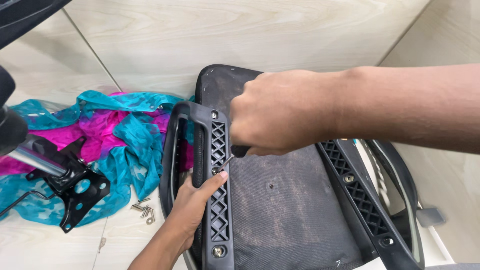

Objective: The person uses a screwdriver to remove screws from the left armrest of an office chair, then removes the right armrest. They pick up screws and washers from the floor and place them into the holes of the right armrest, preparing to reattach it.

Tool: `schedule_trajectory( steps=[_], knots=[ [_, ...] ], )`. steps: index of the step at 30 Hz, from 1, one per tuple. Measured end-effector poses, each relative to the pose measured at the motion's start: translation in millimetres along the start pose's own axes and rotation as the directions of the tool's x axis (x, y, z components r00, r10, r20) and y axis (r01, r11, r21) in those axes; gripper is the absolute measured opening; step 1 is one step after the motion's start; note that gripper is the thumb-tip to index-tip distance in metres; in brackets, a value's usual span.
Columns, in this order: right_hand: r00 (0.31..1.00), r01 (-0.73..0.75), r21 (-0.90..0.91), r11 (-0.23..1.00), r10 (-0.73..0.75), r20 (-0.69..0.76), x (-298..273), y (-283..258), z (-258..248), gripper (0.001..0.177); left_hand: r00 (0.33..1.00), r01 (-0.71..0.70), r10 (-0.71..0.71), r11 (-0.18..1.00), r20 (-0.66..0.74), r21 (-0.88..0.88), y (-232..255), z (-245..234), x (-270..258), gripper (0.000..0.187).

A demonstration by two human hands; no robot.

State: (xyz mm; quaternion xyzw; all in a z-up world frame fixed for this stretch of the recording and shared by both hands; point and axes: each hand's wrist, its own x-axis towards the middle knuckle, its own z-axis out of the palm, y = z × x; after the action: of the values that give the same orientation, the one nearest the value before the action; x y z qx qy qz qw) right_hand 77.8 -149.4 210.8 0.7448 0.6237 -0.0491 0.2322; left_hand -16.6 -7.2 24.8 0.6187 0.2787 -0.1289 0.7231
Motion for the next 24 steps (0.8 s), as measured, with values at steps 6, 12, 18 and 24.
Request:
schedule_trajectory(
  steps=[6,12,18,24],
  knots=[
    [0.997,-0.074,0.004,0.997,0.074,0.035,10.5,-4.0,-5.7,0.026,1.0,0.019,-0.018,0.999,-0.021,0.048,0.4,1.4,4.7,0.042],
    [0.983,-0.173,0.148,0.974,0.162,0.084,5.0,-9.2,-6.0,0.025,0.998,0.061,-0.06,0.998,-0.034,0.023,5.1,4.6,0.8,0.04],
    [0.926,-0.349,0.173,0.921,0.311,0.212,-0.8,-20.6,-10.5,0.018,0.996,0.07,-0.066,0.995,-0.058,0.071,9.0,5.2,-1.9,0.041],
    [0.916,-0.401,0.239,0.884,0.378,0.137,-3.9,-25.8,-12.9,0.014,0.997,0.039,-0.034,0.997,-0.069,0.063,5.2,5.2,0.6,0.042]
  ],
)
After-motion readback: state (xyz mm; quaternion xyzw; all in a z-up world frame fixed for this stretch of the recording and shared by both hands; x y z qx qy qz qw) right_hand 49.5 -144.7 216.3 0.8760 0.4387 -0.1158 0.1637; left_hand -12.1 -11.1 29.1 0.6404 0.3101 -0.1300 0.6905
